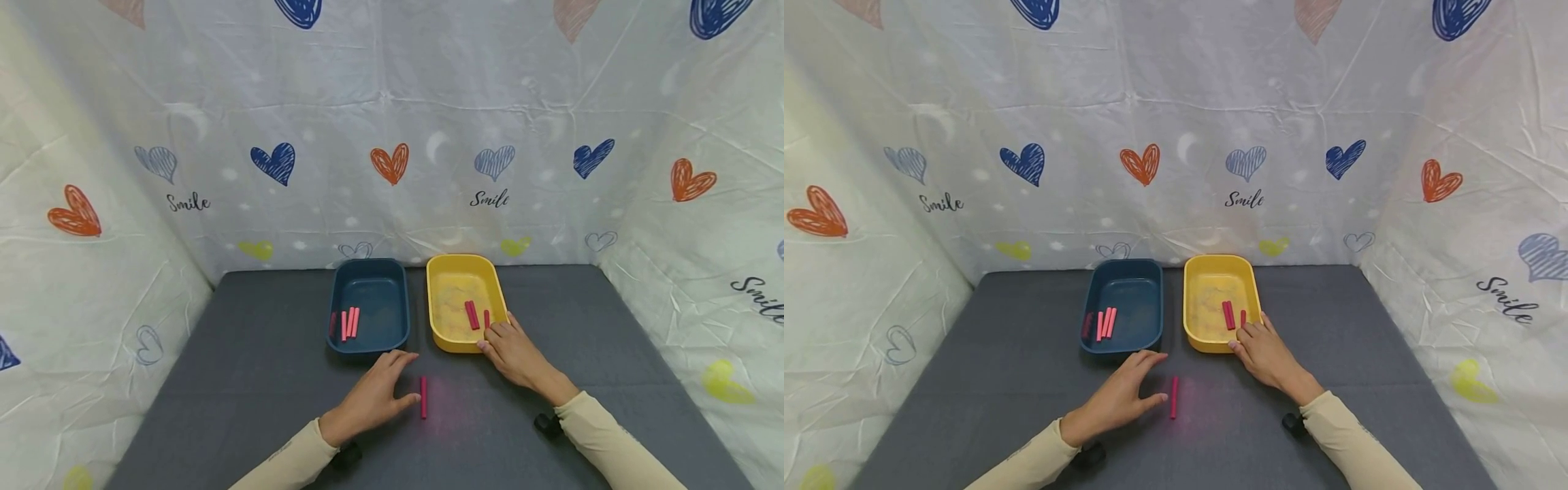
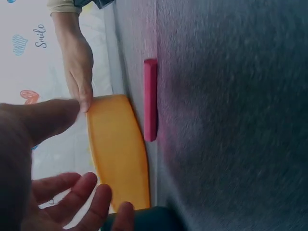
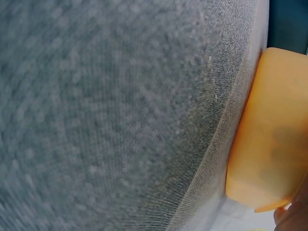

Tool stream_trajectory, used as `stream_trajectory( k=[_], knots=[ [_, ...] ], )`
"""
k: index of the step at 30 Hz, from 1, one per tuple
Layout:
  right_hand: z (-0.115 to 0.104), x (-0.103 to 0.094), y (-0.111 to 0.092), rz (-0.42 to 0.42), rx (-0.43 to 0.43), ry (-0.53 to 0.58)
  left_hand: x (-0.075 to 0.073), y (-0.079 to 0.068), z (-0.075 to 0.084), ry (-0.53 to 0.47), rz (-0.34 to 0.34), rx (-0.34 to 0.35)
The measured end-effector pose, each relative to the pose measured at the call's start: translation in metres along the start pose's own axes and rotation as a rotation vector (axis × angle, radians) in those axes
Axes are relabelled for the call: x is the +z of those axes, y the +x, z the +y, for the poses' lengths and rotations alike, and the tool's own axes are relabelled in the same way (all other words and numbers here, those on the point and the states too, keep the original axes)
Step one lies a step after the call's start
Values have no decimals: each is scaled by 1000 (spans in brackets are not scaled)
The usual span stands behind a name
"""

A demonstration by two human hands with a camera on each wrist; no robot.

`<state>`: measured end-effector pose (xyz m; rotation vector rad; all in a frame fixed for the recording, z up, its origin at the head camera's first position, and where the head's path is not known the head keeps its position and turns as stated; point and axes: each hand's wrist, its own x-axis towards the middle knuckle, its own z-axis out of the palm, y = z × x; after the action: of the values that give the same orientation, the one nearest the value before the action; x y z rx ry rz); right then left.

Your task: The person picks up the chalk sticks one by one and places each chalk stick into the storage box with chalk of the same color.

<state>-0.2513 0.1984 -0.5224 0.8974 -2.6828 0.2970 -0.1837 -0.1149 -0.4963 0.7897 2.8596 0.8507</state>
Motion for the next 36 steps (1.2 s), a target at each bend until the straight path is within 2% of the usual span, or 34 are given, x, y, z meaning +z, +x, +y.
stream_trajectory(
  k=[3,6,13,36],
  knots=[
    [1,0,0,0,-4,-2,3,0,-2,9,-75,-25],
    [2,1,1,2,-7,-4,6,1,-4,27,-110,-15],
    [3,2,0,7,-7,-2,16,3,-6,61,-142,10],
    [0,0,0,0,11,25,26,7,-6,123,-194,-28]
  ],
)
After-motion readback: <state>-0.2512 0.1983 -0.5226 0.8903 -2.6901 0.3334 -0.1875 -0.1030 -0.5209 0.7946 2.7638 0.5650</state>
